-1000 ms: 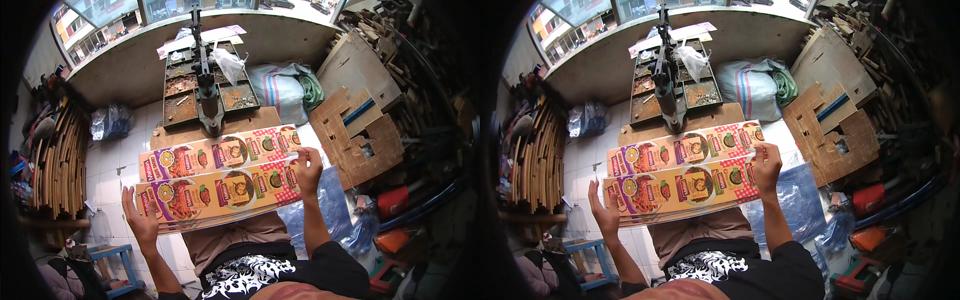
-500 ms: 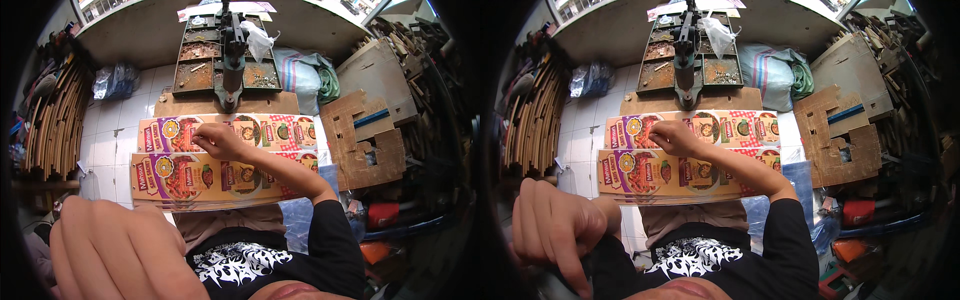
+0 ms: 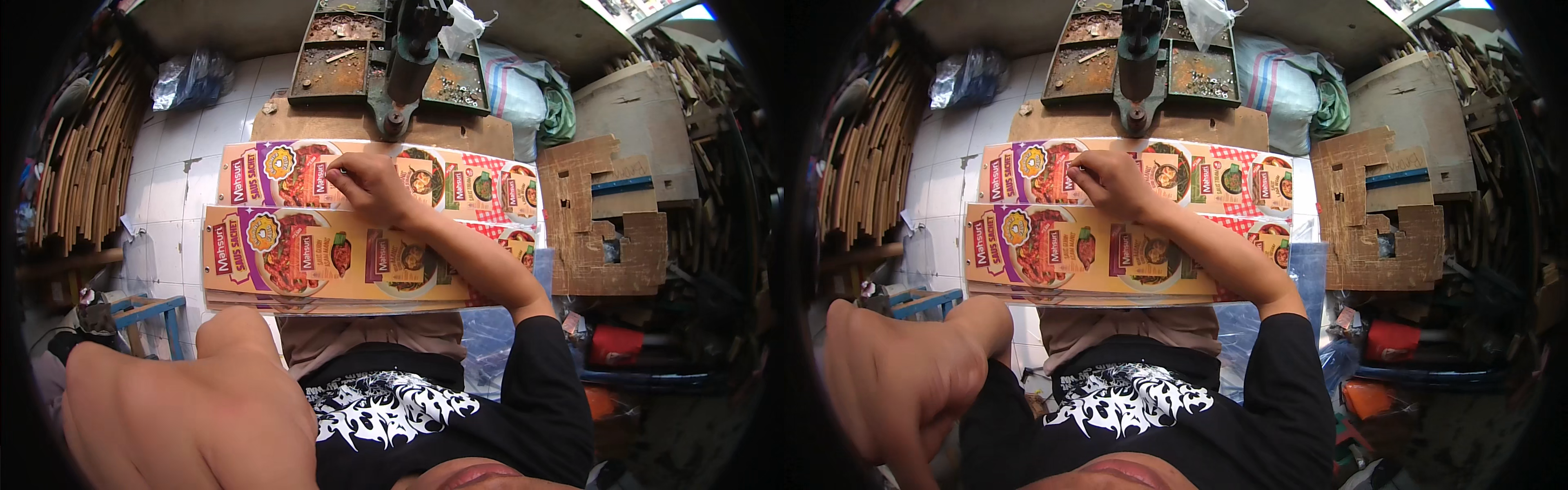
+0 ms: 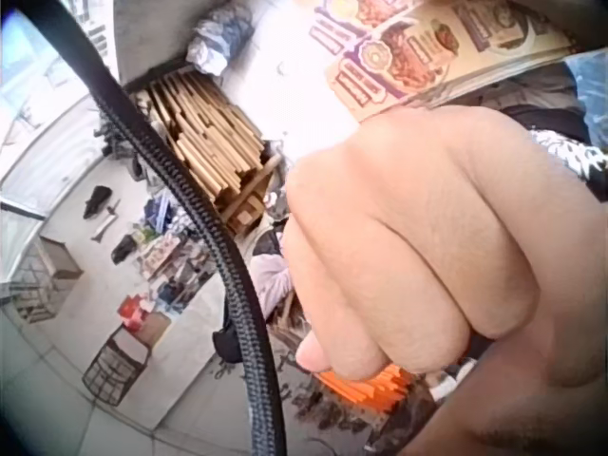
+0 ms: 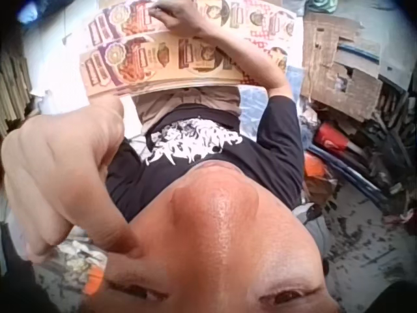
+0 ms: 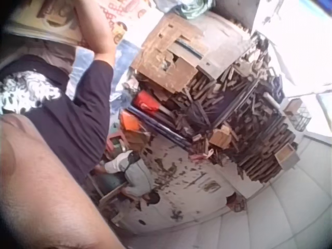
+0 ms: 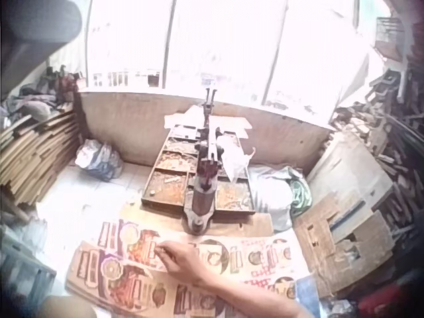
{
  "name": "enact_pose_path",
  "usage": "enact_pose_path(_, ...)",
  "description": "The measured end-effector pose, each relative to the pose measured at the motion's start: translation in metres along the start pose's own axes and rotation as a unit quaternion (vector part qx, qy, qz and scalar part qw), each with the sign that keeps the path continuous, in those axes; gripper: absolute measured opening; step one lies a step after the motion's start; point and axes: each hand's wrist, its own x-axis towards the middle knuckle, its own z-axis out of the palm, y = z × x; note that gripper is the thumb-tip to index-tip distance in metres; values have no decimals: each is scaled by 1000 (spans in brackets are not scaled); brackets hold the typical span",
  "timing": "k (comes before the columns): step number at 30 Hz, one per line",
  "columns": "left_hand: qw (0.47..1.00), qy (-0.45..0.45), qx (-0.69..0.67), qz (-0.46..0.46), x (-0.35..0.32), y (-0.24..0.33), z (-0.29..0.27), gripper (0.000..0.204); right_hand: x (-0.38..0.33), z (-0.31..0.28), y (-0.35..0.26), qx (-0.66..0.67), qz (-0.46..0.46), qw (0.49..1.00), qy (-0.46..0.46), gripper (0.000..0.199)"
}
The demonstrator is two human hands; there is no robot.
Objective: The person binds printed display boards by inserting and securing metal wire rings through their pre-punched holes by hand, then sets the boards on the table.
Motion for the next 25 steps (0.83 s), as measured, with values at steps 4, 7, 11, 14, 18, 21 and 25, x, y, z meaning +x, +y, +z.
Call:
enact_pose_path(4,1000,-10,-7,3,2,4,1,45,2,-3,-4,-13,30,999,-11,13)
enact_pose_path(7,1000,-17,-8,8,1,8,-1,44,3,-2,-5,-13,33,999,-16,14)
enact_pose_path(11,994,36,96,40,-23,18,-22,43,3,-1,4,-14,-33,999,16,11)
enact_pose_path(14,886,147,441,8,-66,11,-79,49,4,-9,4,34,-23,998,43,12)
enact_pose_path(18,667,164,699,-201,-100,1,-163,21,11,-16,-2,116,93,986,68,19)
enact_pose_path(21,663,75,675,-316,-110,-10,-202,26,9,-23,-4,124,178,970,109,23)
enact_pose_path(25,749,111,552,-349,-140,-17,-229,23,0,-23,11,23,187,969,162,31)
